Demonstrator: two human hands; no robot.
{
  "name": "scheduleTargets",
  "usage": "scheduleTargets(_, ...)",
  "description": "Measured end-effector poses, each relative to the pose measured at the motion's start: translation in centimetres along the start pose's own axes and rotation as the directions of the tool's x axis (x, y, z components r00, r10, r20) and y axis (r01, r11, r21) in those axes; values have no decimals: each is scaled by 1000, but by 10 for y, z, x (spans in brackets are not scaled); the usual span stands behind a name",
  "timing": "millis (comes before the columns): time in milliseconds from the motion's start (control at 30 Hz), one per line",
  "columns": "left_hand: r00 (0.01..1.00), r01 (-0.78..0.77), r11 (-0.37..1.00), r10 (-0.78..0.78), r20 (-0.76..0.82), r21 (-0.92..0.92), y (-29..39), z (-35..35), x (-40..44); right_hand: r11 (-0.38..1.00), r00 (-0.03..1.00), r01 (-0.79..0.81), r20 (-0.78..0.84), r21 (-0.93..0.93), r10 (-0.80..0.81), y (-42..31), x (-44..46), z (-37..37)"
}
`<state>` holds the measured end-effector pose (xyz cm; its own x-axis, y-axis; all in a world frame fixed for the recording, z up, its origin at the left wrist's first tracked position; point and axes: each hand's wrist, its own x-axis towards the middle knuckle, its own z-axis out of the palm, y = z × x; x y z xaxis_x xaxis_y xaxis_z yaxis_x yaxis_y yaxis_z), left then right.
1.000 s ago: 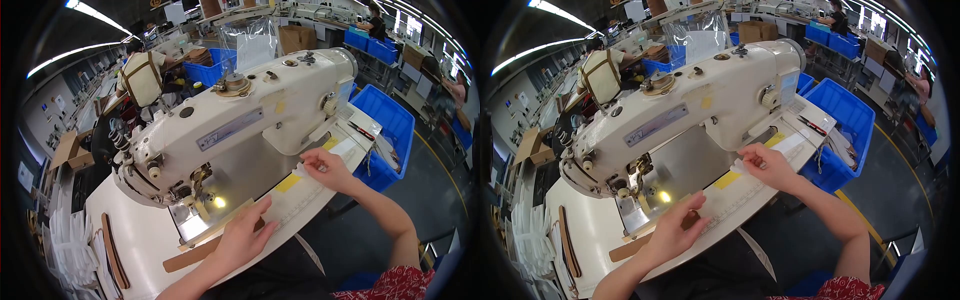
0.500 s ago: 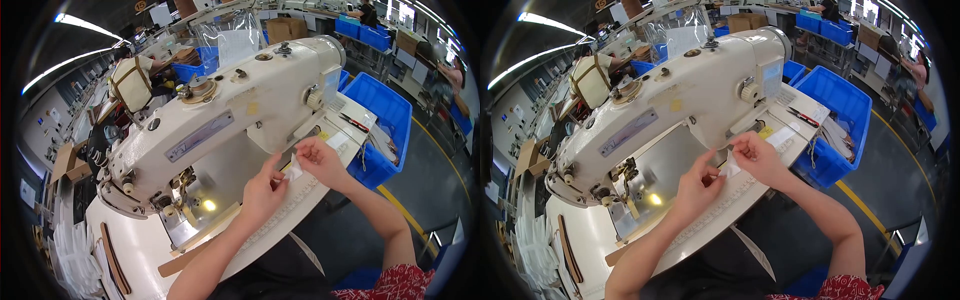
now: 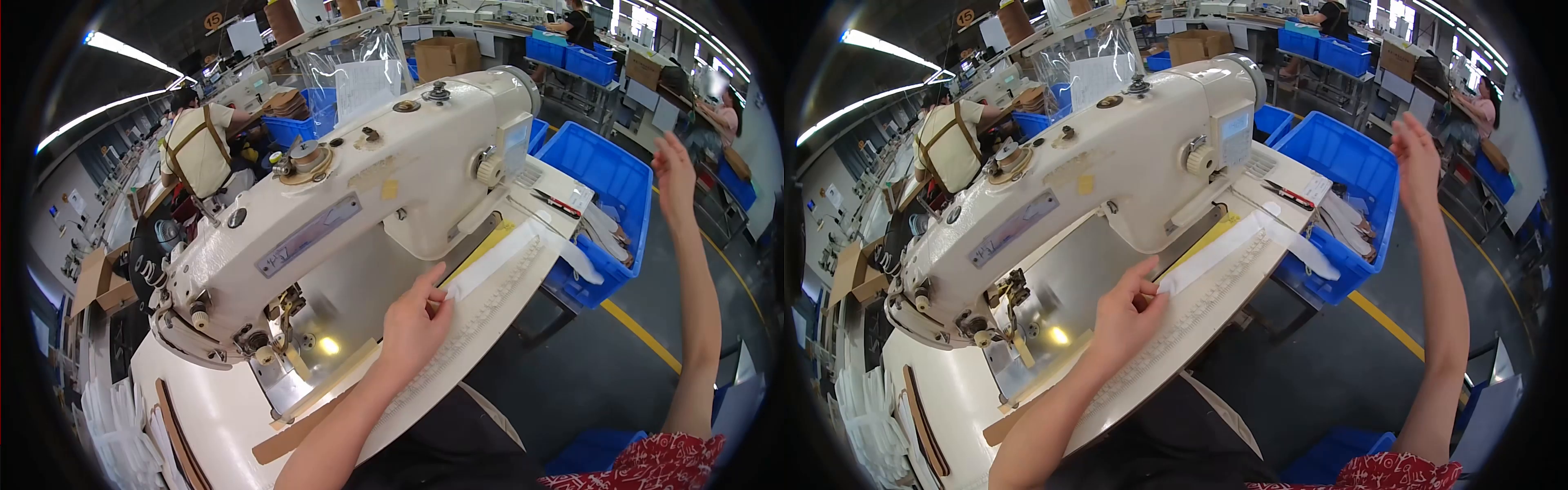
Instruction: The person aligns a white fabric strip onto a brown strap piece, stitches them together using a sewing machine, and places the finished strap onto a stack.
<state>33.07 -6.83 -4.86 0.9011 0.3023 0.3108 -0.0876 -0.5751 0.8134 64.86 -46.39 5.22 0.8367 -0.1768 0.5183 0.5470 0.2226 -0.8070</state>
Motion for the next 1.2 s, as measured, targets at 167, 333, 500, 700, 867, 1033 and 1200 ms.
scheduleTargets(167, 1000, -12, 1000, 12, 14, 27, -1, 0, -1, 878, 815, 127, 554, -461, 173, -2, -153, 68)
scheduleTargets(333, 1000, -5, 999, 4, 18, 44, 5, -3, 0, 453, 572, 762, 810, -464, -133, 24, -181, 97)
scheduleTargets(500, 1000, 3, 999, -4, 12, 43, 7, -4, 0, 401, 671, 698, 737, -594, -76, 55, -153, 86)
scheduleTargets(700, 1000, 8, 1000, -8, 14, 22, 6, -2, 0, 491, 734, 568, 676, -660, 59, 67, -119, 78)
scheduleTargets(867, 1000, 10, 999, -11, 12, 30, 6, -3, 0, 575, 867, 432, 497, -695, -51, 73, -77, 70)
scheduleTargets(1033, 999, 44, 999, -44, 17, 21, 6, -1, -1, 804, 845, -151, 348, -575, 407, 24, -59, 67)
scheduleTargets(1200, 999, 44, 998, -45, 23, 45, 6, -1, -1, 872, 915, -334, 100, -358, 391, 33, -29, 35)
